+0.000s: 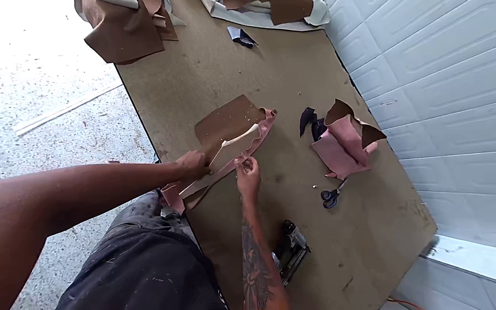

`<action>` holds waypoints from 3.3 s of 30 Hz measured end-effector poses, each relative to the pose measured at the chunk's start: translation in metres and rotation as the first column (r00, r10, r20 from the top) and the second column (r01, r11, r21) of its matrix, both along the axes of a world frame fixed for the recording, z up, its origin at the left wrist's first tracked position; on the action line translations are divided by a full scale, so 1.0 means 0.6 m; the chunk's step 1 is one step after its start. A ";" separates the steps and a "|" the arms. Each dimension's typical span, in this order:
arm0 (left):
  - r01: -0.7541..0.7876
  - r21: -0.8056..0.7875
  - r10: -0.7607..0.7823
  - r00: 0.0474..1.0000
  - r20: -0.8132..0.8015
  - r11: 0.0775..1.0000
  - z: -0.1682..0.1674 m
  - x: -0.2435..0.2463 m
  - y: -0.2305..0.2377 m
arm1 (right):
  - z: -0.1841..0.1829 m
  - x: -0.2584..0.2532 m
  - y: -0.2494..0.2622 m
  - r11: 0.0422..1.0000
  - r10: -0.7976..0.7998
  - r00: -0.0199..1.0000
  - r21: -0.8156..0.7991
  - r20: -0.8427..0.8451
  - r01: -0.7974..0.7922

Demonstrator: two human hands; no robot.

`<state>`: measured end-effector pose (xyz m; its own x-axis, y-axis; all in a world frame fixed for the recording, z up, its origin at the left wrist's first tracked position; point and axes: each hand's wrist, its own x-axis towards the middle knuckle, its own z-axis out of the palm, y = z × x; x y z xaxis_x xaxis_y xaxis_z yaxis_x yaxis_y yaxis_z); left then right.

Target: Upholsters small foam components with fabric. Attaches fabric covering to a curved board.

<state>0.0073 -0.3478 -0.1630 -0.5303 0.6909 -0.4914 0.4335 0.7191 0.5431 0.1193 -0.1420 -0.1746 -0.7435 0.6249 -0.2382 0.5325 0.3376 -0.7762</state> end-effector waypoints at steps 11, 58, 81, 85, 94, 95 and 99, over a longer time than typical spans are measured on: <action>0.431 -0.241 -0.488 0.826 -0.282 0.870 0.072 -0.026 0.112 | 0.023 0.061 -0.034 0.945 0.327 0.851 -0.135 0.411 -0.298; 0.261 0.044 -0.261 0.965 -0.017 0.964 -0.021 -0.071 0.049 | 0.067 0.365 0.090 0.885 -0.288 0.953 0.404 0.089 0.230; 0.392 0.270 -0.413 0.910 0.023 0.879 -0.045 -0.126 0.068 | 0.152 0.086 0.017 0.877 0.436 0.877 0.125 0.201 -0.465; 0.377 0.277 -0.401 0.916 0.033 0.884 -0.046 -0.123 0.068 | 0.128 0.083 0.025 0.817 0.484 0.833 0.202 0.268 -0.539; 0.376 0.261 -0.396 0.918 0.025 0.889 -0.043 -0.117 0.069 | 0.124 0.072 0.030 0.802 0.519 0.816 0.185 0.254 -0.568; 0.374 0.258 -0.394 0.919 0.026 0.891 -0.044 -0.117 0.069 | 0.125 0.071 0.030 0.797 0.533 0.807 0.170 0.256 -0.580; 0.371 0.251 -0.387 0.922 0.016 0.894 -0.046 -0.114 0.070 | 0.131 0.076 0.009 0.774 0.569 0.779 0.149 0.262 -0.616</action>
<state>-0.0609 -0.3056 -0.1904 -0.1780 0.9336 -0.3111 0.6058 0.3531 0.7130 0.1648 -0.1366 -0.0961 -0.9359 0.1263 -0.3289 0.2986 0.7799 -0.5501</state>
